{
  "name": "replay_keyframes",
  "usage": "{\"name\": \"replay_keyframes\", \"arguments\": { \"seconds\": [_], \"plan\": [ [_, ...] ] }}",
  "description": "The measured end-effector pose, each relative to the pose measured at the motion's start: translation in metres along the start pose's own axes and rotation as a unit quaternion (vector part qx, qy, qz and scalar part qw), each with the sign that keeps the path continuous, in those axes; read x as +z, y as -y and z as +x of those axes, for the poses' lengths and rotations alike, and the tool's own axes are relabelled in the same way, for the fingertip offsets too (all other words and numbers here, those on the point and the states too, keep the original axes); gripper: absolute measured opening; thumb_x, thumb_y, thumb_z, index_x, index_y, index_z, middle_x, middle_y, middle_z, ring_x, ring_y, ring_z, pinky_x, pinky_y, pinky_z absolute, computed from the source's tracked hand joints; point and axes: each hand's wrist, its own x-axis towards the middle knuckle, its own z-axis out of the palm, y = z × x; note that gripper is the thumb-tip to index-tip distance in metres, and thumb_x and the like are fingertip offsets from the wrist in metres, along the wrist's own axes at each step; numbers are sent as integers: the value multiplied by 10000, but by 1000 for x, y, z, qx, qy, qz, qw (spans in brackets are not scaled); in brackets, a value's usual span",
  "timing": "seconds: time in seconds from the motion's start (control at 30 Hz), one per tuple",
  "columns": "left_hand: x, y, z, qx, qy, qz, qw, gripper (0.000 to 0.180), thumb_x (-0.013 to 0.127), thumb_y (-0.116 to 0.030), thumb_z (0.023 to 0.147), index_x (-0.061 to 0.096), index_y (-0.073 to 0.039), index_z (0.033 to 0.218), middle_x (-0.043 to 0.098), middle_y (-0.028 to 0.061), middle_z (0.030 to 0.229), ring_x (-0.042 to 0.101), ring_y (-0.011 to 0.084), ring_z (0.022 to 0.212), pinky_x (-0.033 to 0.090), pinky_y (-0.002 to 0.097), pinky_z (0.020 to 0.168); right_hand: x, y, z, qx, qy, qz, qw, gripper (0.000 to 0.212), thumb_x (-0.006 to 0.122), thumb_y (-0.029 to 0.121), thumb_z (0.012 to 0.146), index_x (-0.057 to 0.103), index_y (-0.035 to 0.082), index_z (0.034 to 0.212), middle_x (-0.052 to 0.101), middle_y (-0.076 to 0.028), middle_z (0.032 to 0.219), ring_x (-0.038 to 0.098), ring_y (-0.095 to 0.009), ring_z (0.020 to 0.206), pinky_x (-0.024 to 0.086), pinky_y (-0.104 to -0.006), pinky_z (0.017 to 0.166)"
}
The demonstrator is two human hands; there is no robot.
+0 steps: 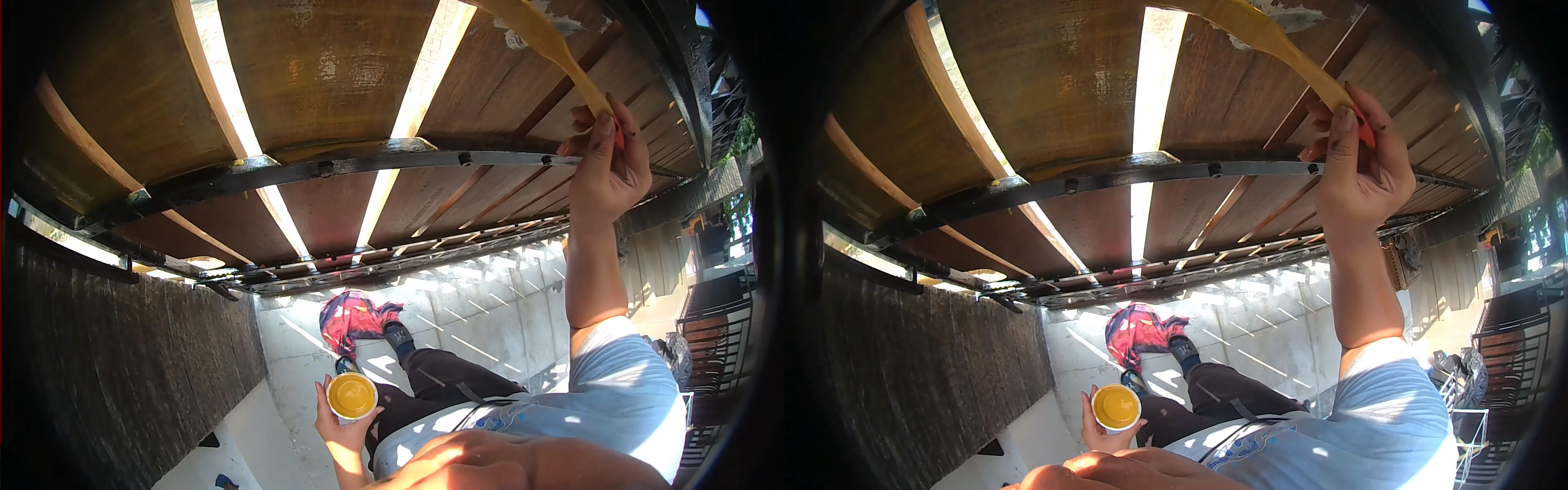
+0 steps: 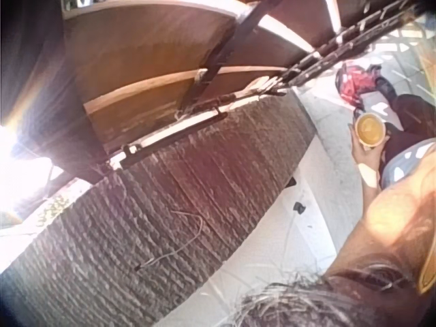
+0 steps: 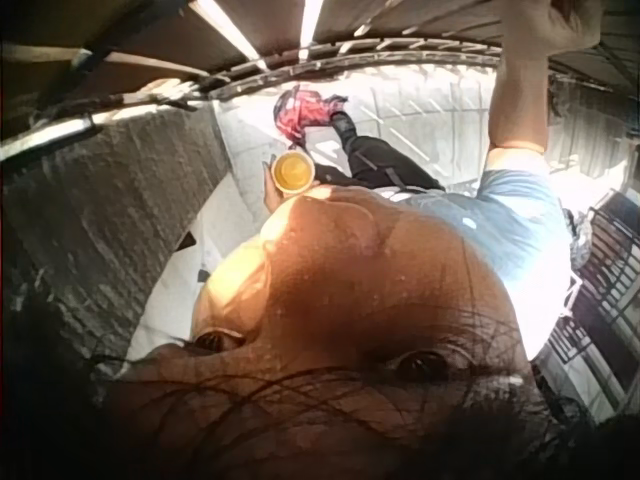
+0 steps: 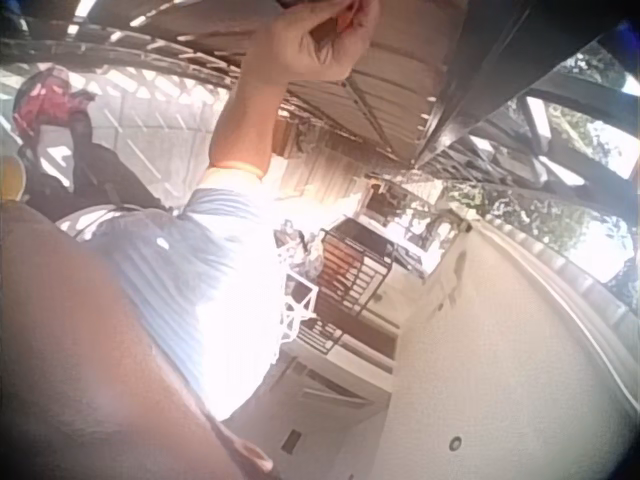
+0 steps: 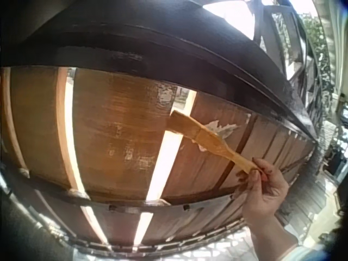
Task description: The person paints wooden slats with yellow paint using a brush.
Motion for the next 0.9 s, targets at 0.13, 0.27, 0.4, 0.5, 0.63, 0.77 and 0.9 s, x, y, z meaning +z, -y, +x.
{"name": "replay_keyframes", "arguments": {
  "seconds": [0.13, 0.27, 0.4, 0.5, 0.63, 0.77, 0.9],
  "plan": [
    [-2, -1, 1, 12, -1, 17, 1000, 1338, 1042, -147, 498, 285, 38, 1585, 571, 290, 1439, 627, 343, 1278, 521, 403, 1049, -14, 1, -5, -49, 16, 82, 995, 298, 575, 65, 1056, 594, -91, 1308, 739, -222, 997, 736, -184, 893, 595, -237, 614],
    [-4, 0, -2, 25, -17, 13, 999, 1336, 1043, -145, 497, 290, 30, 1587, 575, 292, 1432, 631, 350, 1272, 522, 414, 1051, 22, 14, -2, -57, 77, 121, 988, 311, 599, 53, 1041, 591, -91, 1317, 742, -222, 1001, 745, -202, 907, 599, -243, 619],
    [-5, -4, -6, 10, -30, 7, 999, 1336, 1043, -135, 492, 294, 25, 1586, 574, 292, 1433, 628, 354, 1275, 523, 422, 1054, 65, 15, 3, -81, 158, 132, 975, 312, 675, 24, 987, 636, -89, 1275, 756, -175, 999, 750, -188, 877, 599, -235, 639],
    [-6, 6, -10, 18, -32, 19, 999, 1338, 1043, -124, 486, 296, 24, 1586, 568, 291, 1441, 623, 350, 1280, 518, 420, 1063, 84, 11, 7, -108, 169, 91, 975, 302, 712, 7, 955, 666, -90, 1237, 763, -151, 997, 749, -160, 845, 594, -219, 647],
    [-7, 8, -13, -3, -41, 2, 999, 1340, 1042, -113, 480, 297, 24, 1586, 563, 289, 1448, 620, 337, 1285, 512, 416, 1072, 100, 8, 4, -116, 145, 88, 979, 291, 713, -12, 948, 674, -81, 1228, 765, -149, 989, 741, -125, 833, 581, -195, 642],
    [-9, 8, -11, -9, -47, 0, 999, 1340, 1040, -100, 478, 296, 24, 1586, 558, 285, 1456, 612, 322, 1295, 508, 409, 1078, 90, 5, -1, -119, 170, 62, 976, 326, 609, 10, 1023, 576, -121, 1319, 738, -225, 1057, 744, -207, 960, 611, -234, 628],
    [-9, 5, -8, -4, -39, 6, 999, 1340, 1041, -106, 479, 297, 23, 1586, 563, 281, 1452, 616, 321, 1290, 514, 406, 1069, 76, -6, -8, -79, 132, 83, 985, 293, 631, -5, 1006, 616, -92, 1285, 751, -192, 1026, 736, -158, 899, 590, -212, 618]
  ]
}}
